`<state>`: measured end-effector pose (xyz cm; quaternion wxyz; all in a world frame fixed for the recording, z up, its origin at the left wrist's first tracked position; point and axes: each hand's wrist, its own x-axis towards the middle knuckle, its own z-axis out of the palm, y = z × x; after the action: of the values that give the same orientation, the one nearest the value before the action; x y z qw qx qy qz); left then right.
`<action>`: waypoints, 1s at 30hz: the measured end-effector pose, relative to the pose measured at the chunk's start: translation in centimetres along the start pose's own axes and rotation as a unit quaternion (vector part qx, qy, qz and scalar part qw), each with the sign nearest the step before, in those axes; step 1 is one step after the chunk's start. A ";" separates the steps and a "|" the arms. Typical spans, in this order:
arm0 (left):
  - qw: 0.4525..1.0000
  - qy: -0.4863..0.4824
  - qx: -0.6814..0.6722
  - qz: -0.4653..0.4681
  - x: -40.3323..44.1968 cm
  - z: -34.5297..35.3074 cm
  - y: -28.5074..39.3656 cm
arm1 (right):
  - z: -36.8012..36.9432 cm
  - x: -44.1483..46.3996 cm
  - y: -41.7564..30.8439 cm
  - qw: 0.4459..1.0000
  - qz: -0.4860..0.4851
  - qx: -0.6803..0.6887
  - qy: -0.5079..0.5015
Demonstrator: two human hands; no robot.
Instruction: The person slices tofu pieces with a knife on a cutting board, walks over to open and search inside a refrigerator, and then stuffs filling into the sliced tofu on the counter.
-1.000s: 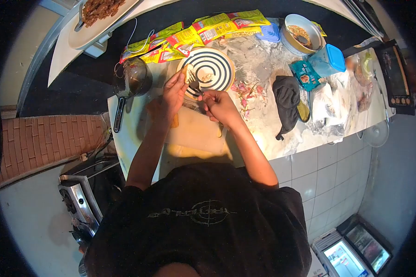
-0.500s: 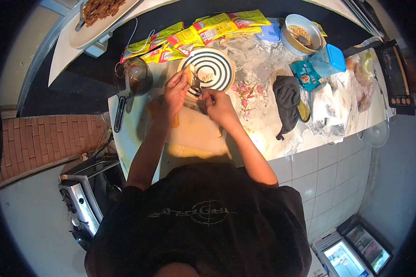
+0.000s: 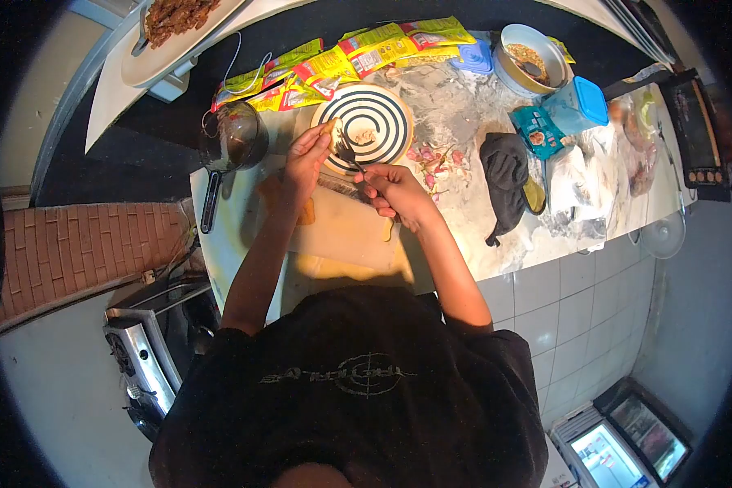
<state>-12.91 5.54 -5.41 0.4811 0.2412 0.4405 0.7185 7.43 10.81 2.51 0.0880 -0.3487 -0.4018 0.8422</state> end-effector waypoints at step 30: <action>0.996 0.007 0.091 0.014 -0.7 -0.8 0.9 | 0.0 -0.9 0.7 0.995 -0.047 -0.076 0.038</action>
<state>-13.71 4.48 -4.99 0.4442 0.2851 0.5038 0.6839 8.19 10.01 2.47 0.1162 -0.3670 -0.4769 0.7902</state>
